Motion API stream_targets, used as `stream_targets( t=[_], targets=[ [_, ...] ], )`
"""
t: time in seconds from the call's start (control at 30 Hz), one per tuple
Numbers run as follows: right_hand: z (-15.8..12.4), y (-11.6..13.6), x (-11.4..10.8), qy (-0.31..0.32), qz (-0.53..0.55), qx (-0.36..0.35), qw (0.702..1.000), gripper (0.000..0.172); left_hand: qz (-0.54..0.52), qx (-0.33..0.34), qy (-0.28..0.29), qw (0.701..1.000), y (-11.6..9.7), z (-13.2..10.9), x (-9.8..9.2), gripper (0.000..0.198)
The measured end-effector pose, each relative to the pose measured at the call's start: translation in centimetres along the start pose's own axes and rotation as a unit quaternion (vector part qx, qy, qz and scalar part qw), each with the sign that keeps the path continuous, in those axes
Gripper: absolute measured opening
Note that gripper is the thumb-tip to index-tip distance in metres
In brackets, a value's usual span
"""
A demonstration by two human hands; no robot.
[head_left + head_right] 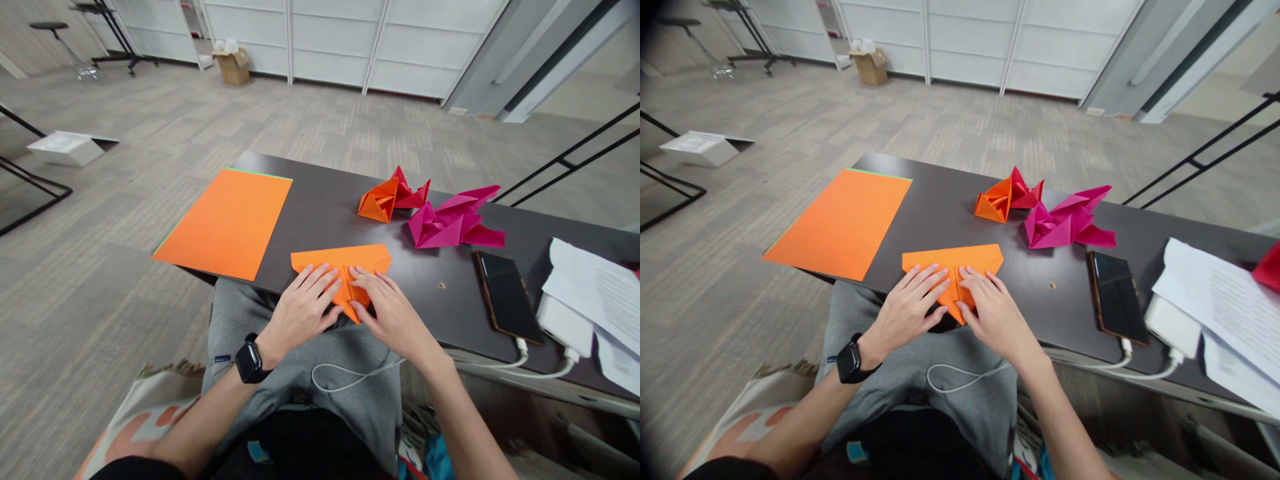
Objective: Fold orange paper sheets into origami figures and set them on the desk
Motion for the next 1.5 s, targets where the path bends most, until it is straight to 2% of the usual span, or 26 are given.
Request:
stream_targets(
  t=[0.1,0.4,0.53,0.7,0.87,0.97,1.03,1.13,1.33,1.5],
  targets=[
    [-0.1,0.0,0.0,0.010,-0.014,0.001,1.000,0.039,0.009,-0.006,0.014,1.000,0.0,0.0,0.1,0.044],
    [0.0,0.0,-0.1,0.022,-0.019,0.014,0.999,0.039,0.012,-0.011,0.022,1.000,0.3,-0.2,0.1,0.043],
    [-0.1,0.0,-0.1,0.028,-0.016,0.013,0.999,0.040,0.025,-0.010,0.047,0.999,0.1,0.0,0.3,0.048],
    [-0.1,-0.5,0.0,0.028,-0.005,0.033,0.999,0.049,0.007,-0.003,0.062,0.998,0.3,0.7,-0.2,0.043],
    [0.0,-0.5,-0.1,0.029,-0.015,0.042,0.999,0.043,-0.079,-0.069,0.035,0.994,3.2,2.0,-1.4,0.032],
    [0.0,-0.3,-0.1,0.036,-0.008,0.038,0.999,0.041,-0.173,-0.141,0.031,0.974,5.1,3.0,-1.4,0.018],
    [0.0,-0.3,-0.2,0.044,-0.004,0.038,0.998,0.040,-0.229,-0.179,0.035,0.956,5.7,3.7,-1.1,0.017],
    [-0.1,-0.3,-0.3,0.045,0.003,0.035,0.998,0.041,-0.264,-0.209,0.044,0.941,5.9,4.5,-0.7,0.021],
    [-0.1,-0.4,-0.6,0.030,0.021,0.038,0.999,0.051,-0.270,-0.227,0.049,0.934,5.8,4.9,0.1,0.024],
    [-0.1,-0.3,-0.4,0.037,0.016,0.035,0.999,0.045,-0.262,-0.227,0.049,0.937,5.7,4.7,0.5,0.020]
  ],
)
Point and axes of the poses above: each hand's wrist, its own z-axis towards the middle knuckle, its own x-axis out of the palm, y = z × x, the point moved 8 cm from there along z, towards the middle knuckle, and after that the axes turned 9 degrees about z, right-handed, at the moved point
